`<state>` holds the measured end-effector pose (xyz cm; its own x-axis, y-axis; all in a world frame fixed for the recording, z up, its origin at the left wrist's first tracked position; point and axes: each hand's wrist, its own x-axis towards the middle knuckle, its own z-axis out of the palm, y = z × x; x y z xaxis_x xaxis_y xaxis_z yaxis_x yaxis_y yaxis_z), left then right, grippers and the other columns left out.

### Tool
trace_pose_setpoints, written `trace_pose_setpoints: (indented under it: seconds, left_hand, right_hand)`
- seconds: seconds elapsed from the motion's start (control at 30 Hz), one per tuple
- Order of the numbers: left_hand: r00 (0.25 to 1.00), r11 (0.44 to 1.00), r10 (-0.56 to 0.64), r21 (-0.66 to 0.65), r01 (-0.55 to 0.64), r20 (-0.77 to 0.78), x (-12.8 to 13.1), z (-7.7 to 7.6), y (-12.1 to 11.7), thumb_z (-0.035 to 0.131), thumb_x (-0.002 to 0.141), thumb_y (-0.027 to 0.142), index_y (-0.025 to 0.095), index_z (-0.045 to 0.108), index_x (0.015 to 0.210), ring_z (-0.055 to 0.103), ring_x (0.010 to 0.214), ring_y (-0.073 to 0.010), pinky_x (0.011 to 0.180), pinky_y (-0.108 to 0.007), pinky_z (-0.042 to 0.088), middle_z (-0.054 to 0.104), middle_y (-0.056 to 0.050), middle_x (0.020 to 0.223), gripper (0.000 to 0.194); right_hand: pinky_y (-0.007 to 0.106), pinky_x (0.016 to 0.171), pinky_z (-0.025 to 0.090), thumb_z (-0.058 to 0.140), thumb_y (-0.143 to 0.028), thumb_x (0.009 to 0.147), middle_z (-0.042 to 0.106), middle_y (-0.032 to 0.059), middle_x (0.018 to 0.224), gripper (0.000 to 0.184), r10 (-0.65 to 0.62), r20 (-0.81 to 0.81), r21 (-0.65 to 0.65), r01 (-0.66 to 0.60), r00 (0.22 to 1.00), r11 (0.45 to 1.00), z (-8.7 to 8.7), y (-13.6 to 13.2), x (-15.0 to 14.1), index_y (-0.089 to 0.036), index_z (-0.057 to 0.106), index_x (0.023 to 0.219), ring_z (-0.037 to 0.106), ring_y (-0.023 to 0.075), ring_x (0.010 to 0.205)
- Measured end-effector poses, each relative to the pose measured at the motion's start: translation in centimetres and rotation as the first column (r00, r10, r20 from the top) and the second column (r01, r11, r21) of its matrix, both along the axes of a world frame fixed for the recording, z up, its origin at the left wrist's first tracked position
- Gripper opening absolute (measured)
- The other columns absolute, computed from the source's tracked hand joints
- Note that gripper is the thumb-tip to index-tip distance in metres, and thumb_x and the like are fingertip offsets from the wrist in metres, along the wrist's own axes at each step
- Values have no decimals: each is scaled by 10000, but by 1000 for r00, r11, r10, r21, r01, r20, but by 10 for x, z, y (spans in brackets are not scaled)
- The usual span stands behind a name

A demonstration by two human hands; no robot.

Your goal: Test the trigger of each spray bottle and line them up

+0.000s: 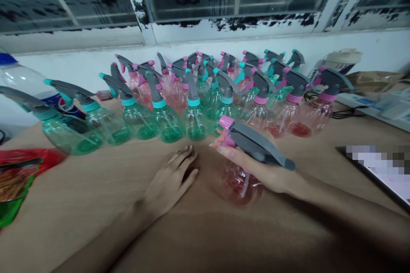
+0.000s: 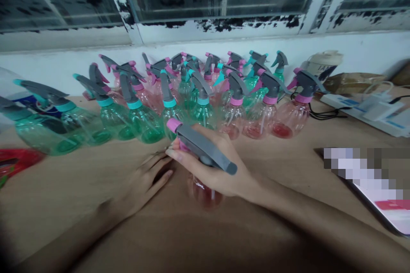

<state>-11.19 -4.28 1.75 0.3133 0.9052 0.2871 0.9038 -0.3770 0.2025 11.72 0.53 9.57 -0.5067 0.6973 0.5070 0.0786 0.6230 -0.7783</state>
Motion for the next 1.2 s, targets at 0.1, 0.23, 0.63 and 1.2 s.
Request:
trace_pose_setpoints:
  seconds: [0.1, 0.23, 0.63, 1.2]
  left_hand:
    - [1000, 1000, 3, 4, -3, -10, 0, 1, 0, 393, 963, 327, 172, 472, 1273, 402, 1264, -246, 1049, -448, 337, 477, -95, 1350, 356]
    - [1000, 1000, 8, 2, -8, -10, 1, 2, 0, 396, 962, 323, 177, 473, 1265, 414, 1254, -249, 1037, -454, 353, 484, -93, 1342, 345]
    - [1000, 1000, 2, 15, -2, 13, 1, 0, 0, 398, 964, 322, 190, 458, 1285, 404, 1269, -233, 1059, -438, 333, 455, -76, 1379, 352]
    - [1000, 999, -10, 32, 10, -7, -1, -2, 1, 391, 968, 323, 184, 471, 1266, 416, 1256, -243, 1045, -456, 344, 461, -87, 1368, 339]
  right_hand:
    - [244, 636, 457, 588, -240, 828, 591, -39, 733, 57, -11, -14, 17, 12, 1000, 1000, 1, 1, -1, -225, 581, 774, 580, 111, 673]
    - [239, 638, 444, 593, -224, 819, 543, -48, 689, 90, 14, -22, 5, -14, 1000, 1000, 5, 1, 1, -225, 562, 735, 550, 100, 653]
    - [249, 429, 361, 611, -398, 795, 483, -52, 528, 209, -75, 104, -33, 79, 992, 996, -2, -2, 1, -223, 647, 903, 492, 119, 503]
    - [235, 398, 355, 612, -368, 793, 545, -42, 629, 242, -79, 97, -41, 84, 992, 996, 2, -3, -2, -209, 607, 975, 424, 85, 440]
